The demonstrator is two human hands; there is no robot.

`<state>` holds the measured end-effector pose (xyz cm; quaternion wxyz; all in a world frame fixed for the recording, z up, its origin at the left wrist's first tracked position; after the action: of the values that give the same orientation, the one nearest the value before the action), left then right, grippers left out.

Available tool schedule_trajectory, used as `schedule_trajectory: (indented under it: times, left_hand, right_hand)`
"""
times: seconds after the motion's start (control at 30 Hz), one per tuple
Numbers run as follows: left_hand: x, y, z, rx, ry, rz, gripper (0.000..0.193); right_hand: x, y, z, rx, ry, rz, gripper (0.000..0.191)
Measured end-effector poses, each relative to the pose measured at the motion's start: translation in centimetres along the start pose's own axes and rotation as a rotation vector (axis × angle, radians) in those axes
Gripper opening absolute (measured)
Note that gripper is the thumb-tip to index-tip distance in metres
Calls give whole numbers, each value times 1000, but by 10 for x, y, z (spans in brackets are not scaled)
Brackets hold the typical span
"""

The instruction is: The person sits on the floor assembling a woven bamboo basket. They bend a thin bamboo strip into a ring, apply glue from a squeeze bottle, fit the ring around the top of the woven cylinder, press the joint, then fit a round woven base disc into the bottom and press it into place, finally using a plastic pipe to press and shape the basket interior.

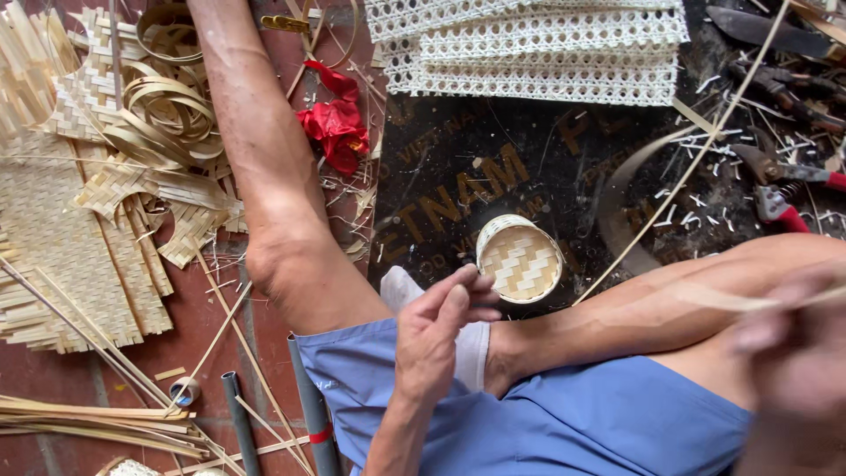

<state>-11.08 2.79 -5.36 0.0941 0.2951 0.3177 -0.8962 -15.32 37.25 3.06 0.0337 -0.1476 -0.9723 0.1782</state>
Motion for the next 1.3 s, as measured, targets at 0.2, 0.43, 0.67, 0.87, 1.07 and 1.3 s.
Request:
schedule_trajectory:
  times: [0.2, 0.43, 0.67, 0.87, 1.07, 1.3]
  left_hand:
    - [-38, -3, 13, -75, -203, -82, 41]
    - [-34, 16, 17, 260, -112, 117, 35]
    - [-37, -38, 54, 600, -312, -459, 12]
    - [-41, -83, 57, 1334, -983, -724, 22]
    - [-17, -77, 36, 1529, -1105, -584, 25]
    - [-13, -80, 12, 1574, -1100, -375, 34]
  right_hand:
    - [-103, -40, 76, 238, -433, -30, 22]
    - [-106, -18, 94, 253, -544, -127, 24]
    - [-34, -50, 61, -182, -331, -572, 17]
    - [-25, -122, 36, -875, 436, -1207, 18]
    - [-27, -134, 72, -936, 621, -1286, 30]
    - [-31, -129, 80, -818, 622, -1215, 32]
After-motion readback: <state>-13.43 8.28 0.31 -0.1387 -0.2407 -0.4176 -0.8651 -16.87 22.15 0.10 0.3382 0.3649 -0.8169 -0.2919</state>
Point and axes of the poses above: each hand's wrist, its own x-axis towards the middle knuckle, its own y-axis out of the back of the hand, z = x × y, the point moved 7 cm from there along x, towards the middle knuckle, and after that the axes turned 2 degrees about y, right-handed, at the moved point
